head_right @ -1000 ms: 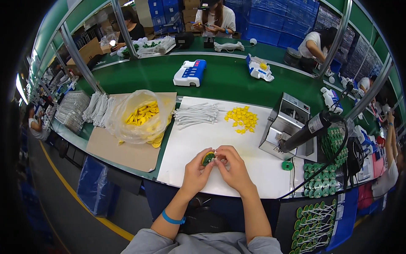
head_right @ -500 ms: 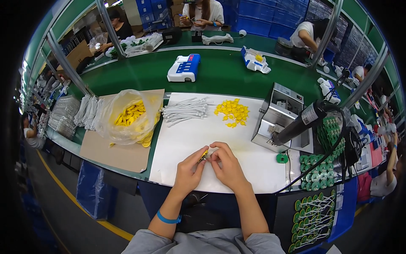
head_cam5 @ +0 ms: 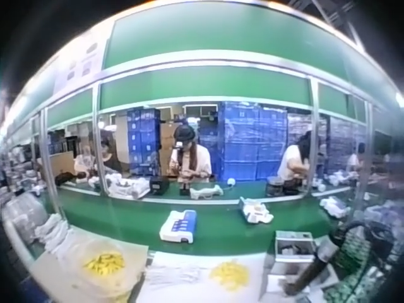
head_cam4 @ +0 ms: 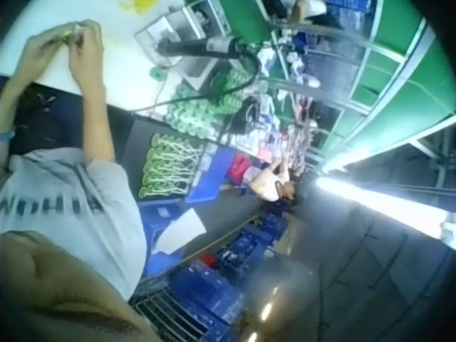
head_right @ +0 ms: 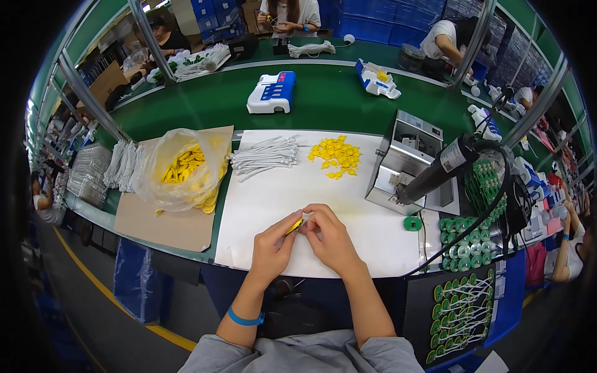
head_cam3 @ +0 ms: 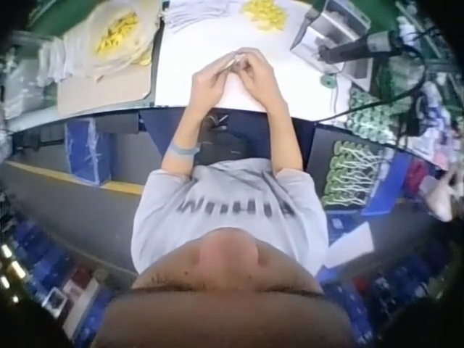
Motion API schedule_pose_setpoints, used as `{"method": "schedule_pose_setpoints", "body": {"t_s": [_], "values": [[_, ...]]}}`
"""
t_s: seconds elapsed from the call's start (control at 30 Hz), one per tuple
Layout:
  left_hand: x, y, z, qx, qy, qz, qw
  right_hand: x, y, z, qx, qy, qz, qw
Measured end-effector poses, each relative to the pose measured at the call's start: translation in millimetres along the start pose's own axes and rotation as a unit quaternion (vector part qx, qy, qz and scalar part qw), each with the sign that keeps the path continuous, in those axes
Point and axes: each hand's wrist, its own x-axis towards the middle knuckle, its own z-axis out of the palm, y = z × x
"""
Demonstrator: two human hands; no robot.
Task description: Assembling electrical components by placing plastic parts onto circuit boards and securing them with an electric screwdriver.
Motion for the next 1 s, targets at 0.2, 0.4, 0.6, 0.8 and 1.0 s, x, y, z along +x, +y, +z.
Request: {"method": "schedule_pose_setpoints", "body": {"t_s": [0.2, 0.4, 0.6, 0.8, 1.0], "values": [[-0.5, -4.7, -4.5, -0.008, 0.000, 0.022, 1.000, -2.9, 10.0, 7.2, -0.110, 0.005, -0.022, 0.994], [-2.1, -5.3, -8.8, -0.020, -0.001, -0.001, 1.000, -2.5, 4.8, 14.1, -0.188, -0.007, -0.041, 0.981], [-3.7, -3.7, -14.4, -0.027, 0.002, -0.020, 0.999, -3.0, 3.7, 21.9, -0.267, -0.047, -0.036, 0.962], [-8.4, -7.8, -25.0, -0.023, 0.013, -0.019, 0.999, -2.7, 0.1, 33.6, -0.290, -0.001, -0.087, 0.953], [-9.3, -6.3, -28.4, -0.023, 0.005, 0.013, 1.000, -3.8, 2.2, 44.9, -0.293, 0.071, -0.083, 0.950]]}}
